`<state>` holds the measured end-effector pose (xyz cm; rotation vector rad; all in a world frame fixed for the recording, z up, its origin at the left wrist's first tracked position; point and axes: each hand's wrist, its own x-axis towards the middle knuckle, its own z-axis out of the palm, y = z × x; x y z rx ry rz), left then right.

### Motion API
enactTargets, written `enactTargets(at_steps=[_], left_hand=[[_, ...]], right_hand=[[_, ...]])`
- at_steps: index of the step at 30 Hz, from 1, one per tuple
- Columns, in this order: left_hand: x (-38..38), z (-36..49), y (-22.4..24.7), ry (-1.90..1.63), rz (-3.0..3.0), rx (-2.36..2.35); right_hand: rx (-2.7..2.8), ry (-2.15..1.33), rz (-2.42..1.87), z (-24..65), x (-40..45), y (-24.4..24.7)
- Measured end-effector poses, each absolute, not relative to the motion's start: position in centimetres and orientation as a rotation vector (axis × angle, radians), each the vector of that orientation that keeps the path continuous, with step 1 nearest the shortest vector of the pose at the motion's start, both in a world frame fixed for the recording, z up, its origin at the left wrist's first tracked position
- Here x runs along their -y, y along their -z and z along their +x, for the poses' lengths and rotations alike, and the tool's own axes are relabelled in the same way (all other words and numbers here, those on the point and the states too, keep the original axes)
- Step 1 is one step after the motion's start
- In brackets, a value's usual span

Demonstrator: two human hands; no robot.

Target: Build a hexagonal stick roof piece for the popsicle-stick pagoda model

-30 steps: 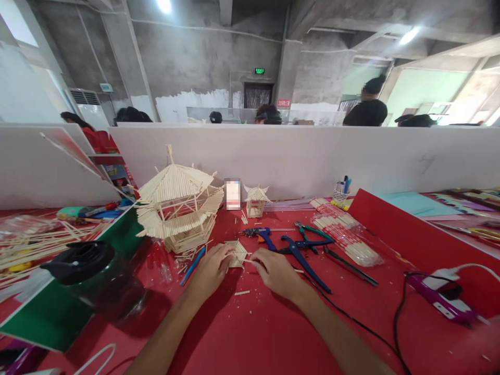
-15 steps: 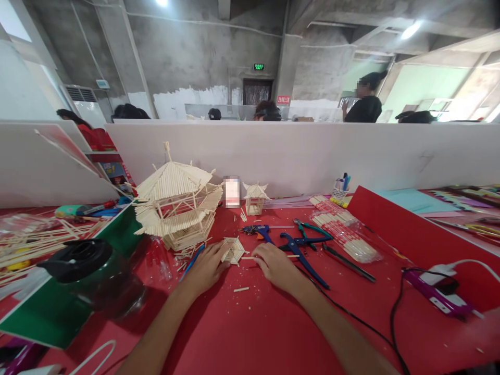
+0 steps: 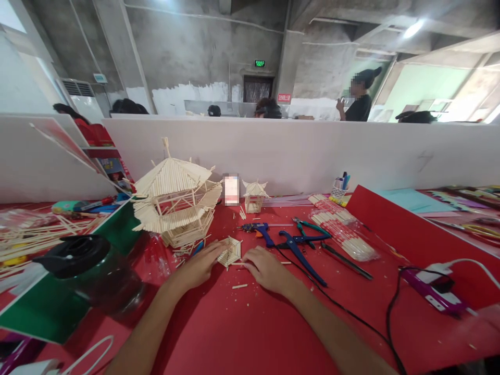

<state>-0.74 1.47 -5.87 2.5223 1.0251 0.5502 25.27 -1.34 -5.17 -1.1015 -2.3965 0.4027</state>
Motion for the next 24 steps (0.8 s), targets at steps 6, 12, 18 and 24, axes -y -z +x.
enactTargets(at_steps=[6, 12, 18, 24], left_hand=[[-1.4, -0.5, 5.7, -0.531, 2.575, -0.929], [-1.9, -0.2, 6.2, -0.535, 2.589, -0.978], [-1.9, 0.0, 6.1, -0.516, 2.584, -1.008], [-2.0, 0.0, 6.4, -0.498, 2.586, -1.021]], right_hand=[[2.410, -0.454, -1.005, 24.9, 1.7, 5.2], [2.349, -0.536, -1.011, 24.6, 1.6, 5.6], [2.286, -0.524, -0.988, 24.6, 1.1, 6.0], [2.255, -0.519, -1.001, 24.3, 0.7, 6.5]])
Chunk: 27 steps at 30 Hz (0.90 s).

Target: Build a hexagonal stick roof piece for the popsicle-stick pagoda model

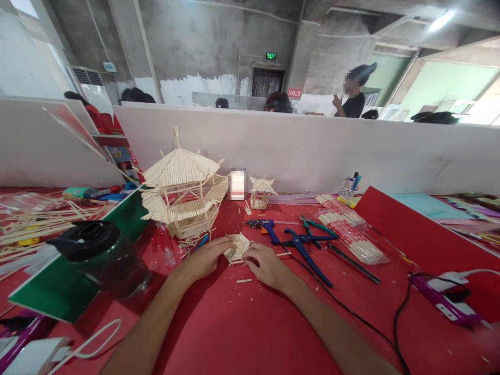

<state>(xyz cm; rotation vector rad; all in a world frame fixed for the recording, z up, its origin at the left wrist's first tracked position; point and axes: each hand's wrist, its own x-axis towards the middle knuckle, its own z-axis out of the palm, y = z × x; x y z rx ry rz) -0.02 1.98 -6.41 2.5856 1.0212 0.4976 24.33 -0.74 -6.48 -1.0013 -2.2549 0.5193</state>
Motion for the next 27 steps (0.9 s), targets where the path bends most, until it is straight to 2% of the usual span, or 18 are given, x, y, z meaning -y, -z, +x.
enactTargets(at_steps=[14, 21, 27], left_hand=[[-1.9, 0.3, 6.4, -0.528, 2.547, -1.001], [-1.4, 1.0, 4.9, -0.526, 2.511, -0.985], [-0.8, 1.7, 4.1, -0.544, 2.413, -1.140]], right_hand=[[2.206, -0.513, -1.006, 23.9, 0.2, 7.0], [2.185, -0.492, -1.091, 23.5, 0.0, 7.2], [2.138, -0.568, -1.144, 23.2, 0.1, 6.8]])
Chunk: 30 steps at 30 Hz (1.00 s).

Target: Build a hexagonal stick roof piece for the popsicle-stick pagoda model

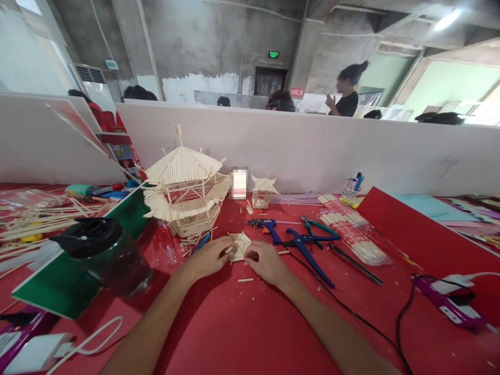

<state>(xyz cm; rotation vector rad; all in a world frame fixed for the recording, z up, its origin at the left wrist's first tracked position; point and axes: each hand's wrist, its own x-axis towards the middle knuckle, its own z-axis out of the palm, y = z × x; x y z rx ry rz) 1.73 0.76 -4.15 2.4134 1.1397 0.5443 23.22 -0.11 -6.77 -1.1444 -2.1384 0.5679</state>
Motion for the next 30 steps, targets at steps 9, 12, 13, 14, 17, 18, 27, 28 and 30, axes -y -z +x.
enactTargets(at_steps=[9, 12, 13, 14, 17, 18, 27, 28, 30], left_hand=[[-0.7, 2.3, 4.2, -0.542, 2.385, -1.208], [-0.8, 2.2, 4.4, -0.536, 2.389, -1.206], [-0.8, 2.1, 4.5, -0.538, 2.390, -1.199], [-0.9, 2.0, 4.6, -0.541, 2.392, -1.187], [-1.0, 1.8, 4.9, -0.565, 2.382, -1.149], [-1.0, 1.7, 5.0, -0.575, 2.377, -1.142], [-1.3, 1.4, 5.5, -0.592, 2.372, -1.152], [-1.3, 1.5, 5.4, -0.593, 2.370, -1.144], [-1.2, 1.5, 5.2, -0.594, 2.367, -1.124]], right_hand=[[2.002, -0.768, -1.089, 23.2, 0.1, 6.9], [2.032, -0.734, -1.090, 23.7, 0.0, 6.7], [2.042, -0.724, -1.102, 23.9, 0.0, 6.7], [2.050, -0.722, -1.116, 24.0, 0.0, 6.6], [2.067, -0.742, -1.134, 24.3, 0.1, 6.2], [2.074, -0.747, -1.131, 24.4, 0.1, 6.1], [2.100, -0.753, -1.111, 24.5, 0.1, 6.1], [2.100, -0.751, -1.112, 24.5, 0.1, 6.2], [2.102, -0.748, -1.112, 24.5, 0.1, 6.2]])
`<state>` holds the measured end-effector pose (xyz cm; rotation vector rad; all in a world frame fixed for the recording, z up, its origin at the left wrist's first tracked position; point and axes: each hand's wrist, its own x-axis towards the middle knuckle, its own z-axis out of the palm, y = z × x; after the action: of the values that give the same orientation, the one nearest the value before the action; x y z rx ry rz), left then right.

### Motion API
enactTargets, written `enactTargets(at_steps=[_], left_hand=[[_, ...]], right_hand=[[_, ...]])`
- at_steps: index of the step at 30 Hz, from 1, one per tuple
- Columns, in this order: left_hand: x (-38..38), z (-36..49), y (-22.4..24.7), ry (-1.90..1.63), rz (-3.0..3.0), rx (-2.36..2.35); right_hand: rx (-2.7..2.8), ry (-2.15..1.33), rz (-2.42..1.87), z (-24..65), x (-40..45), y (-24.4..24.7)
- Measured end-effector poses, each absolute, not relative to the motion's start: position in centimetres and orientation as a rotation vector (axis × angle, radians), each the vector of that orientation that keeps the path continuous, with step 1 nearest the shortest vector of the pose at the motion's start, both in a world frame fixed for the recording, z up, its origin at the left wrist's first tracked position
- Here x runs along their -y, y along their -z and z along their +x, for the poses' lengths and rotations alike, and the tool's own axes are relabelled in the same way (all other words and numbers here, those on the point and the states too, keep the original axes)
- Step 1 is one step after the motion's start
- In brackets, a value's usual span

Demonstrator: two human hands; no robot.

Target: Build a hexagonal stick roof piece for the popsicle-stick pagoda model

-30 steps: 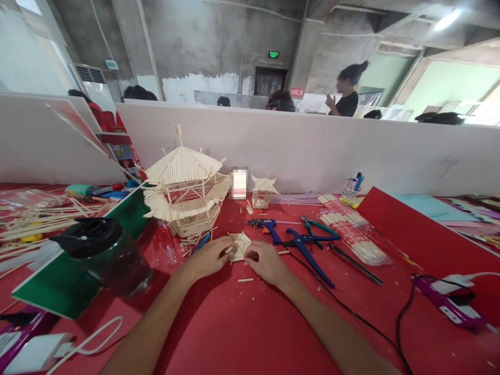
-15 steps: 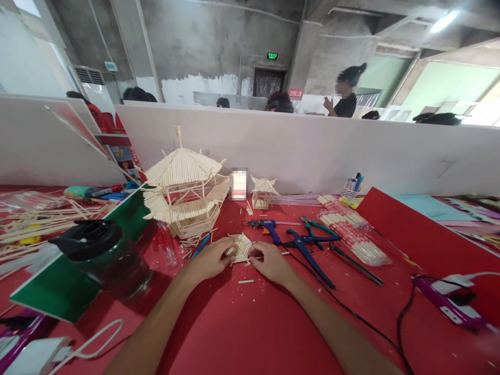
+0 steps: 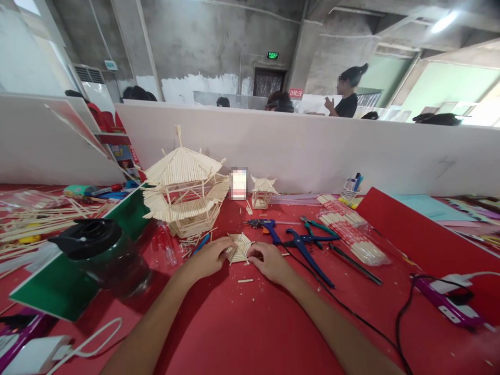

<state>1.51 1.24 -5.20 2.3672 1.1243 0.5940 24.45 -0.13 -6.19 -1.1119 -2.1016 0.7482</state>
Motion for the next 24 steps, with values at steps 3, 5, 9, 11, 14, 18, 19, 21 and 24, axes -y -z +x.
enactTargets(at_steps=[3, 5, 9, 11, 14, 18, 19, 21, 24], left_hand=[[-1.0, 1.7, 4.7, -0.576, 2.370, -1.134], [-0.8, 1.9, 4.4, -0.559, 2.373, -1.163], [-0.6, 2.2, 4.3, -0.545, 2.375, -1.221], [-0.4, 2.4, 4.3, -0.558, 2.375, -1.231], [-0.2, 2.7, 4.3, -0.555, 2.378, -1.259], [0.3, 3.1, 4.0, -0.508, 2.392, -1.320], [0.4, 3.2, 4.0, -0.490, 2.396, -1.339], [0.7, 3.5, 3.9, -0.459, 2.399, -1.374], [1.0, 3.8, 3.9, -0.473, 2.416, -1.377]], right_hand=[[2.099, -0.747, -1.109, 24.4, 0.1, 6.2], [2.090, -0.761, -1.107, 24.4, 0.1, 6.3], [2.073, -0.772, -1.099, 24.4, 0.0, 6.4], [2.070, -0.776, -1.100, 24.4, 0.0, 6.5], [2.072, -0.771, -1.109, 24.4, 0.0, 6.4], [2.069, -0.762, -1.107, 24.4, 0.0, 6.4], [2.066, -0.763, -1.108, 24.4, 0.0, 6.5], [2.059, -0.766, -1.110, 24.3, 0.0, 6.5], [2.060, -0.765, -1.107, 24.4, -0.1, 6.7]])
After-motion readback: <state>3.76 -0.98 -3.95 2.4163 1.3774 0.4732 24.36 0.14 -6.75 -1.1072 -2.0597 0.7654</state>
